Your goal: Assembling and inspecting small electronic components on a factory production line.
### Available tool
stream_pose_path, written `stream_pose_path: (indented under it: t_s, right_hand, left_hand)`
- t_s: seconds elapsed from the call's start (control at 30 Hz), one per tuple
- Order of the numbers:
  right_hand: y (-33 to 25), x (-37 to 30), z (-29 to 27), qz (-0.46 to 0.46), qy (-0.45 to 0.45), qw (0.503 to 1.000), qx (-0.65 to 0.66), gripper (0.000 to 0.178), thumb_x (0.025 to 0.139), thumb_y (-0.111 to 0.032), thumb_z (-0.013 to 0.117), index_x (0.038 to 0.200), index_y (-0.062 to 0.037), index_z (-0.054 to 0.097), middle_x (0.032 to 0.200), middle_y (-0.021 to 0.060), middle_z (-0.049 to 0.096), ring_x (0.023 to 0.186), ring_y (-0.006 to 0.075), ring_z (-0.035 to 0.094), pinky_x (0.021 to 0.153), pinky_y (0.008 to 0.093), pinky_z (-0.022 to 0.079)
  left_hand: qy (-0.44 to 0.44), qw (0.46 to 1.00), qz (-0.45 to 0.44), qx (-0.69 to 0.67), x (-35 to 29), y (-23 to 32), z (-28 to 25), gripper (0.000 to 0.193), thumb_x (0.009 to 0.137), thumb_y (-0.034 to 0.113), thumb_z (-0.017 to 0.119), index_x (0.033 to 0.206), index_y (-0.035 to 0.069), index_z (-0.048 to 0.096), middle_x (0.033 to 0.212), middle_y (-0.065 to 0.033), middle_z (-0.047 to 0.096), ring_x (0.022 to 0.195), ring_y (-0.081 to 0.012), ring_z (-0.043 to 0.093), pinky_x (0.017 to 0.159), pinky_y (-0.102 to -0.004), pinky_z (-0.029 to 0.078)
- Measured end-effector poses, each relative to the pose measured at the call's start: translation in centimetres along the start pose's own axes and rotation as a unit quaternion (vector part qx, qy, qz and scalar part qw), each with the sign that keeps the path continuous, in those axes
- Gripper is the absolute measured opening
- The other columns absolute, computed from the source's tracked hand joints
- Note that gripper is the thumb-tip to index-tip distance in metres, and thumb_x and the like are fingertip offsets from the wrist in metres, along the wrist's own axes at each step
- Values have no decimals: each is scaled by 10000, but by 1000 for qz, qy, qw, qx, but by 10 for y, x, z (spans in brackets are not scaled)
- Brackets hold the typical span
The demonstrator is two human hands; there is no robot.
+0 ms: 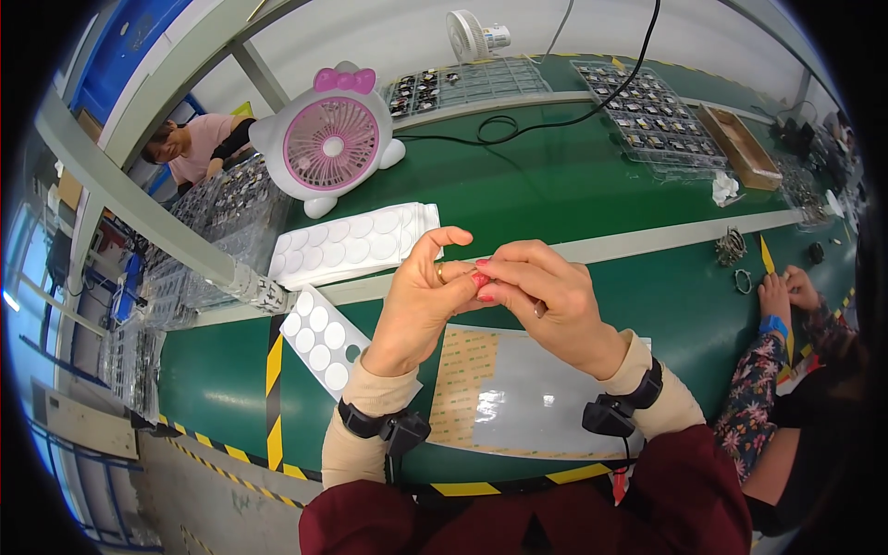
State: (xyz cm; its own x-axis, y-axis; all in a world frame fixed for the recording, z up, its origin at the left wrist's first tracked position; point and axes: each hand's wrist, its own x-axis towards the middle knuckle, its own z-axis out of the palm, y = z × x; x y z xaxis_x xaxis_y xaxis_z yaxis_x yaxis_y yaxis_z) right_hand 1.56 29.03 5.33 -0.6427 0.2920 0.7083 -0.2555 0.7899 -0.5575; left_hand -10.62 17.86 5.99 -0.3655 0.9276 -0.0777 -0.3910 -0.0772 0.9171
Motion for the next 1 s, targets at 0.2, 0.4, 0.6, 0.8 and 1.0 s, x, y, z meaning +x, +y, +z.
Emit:
stream_pose_path:
  t_s: [0.2,0.4,0.6,0.8,1.0]
  right_hand:
    - [8,0,-4,16,5,1000,19,126,724,38,607,845,3,615,852,84,578,639,129,555,505,211,426]
    - [7,3,-9,170,58,973,145,54,753,36,566,790,15,599,832,85,577,647,110,513,523,208,383]
    - [14,3,-4,111,62,988,86,28,756,23,571,764,16,596,755,59,566,595,95,471,493,216,353]
    - [46,-8,10,262,-168,950,-37,67,738,-57,613,789,-14,618,696,64,564,616,162,520,531,271,401]
    - [95,-37,53,170,-212,956,-111,119,723,-132,612,774,-25,609,765,112,575,693,287,565,599,367,444]
  left_hand:
    - [-51,998,-1,26,0,7,7,504,855,-40,391,1317,22,201,1029,-175,566,936,-195,578,828,-315,490]
    - [-86,996,-12,-33,-1,1,6,545,837,-47,368,1340,8,166,1111,-200,527,1046,-268,532,871,-376,459]
    - [-91,995,-10,-51,4,-3,1,508,843,-14,382,1327,8,228,1138,-184,513,1036,-265,538,888,-368,442]
    - [-18,898,-86,431,8,-9,-63,317,806,64,524,1120,31,505,870,-78,584,771,-202,584,676,-293,468]
    - [-5,788,38,615,2,-73,-77,206,745,64,582,941,10,552,719,-98,539,655,-221,554,586,-308,432]
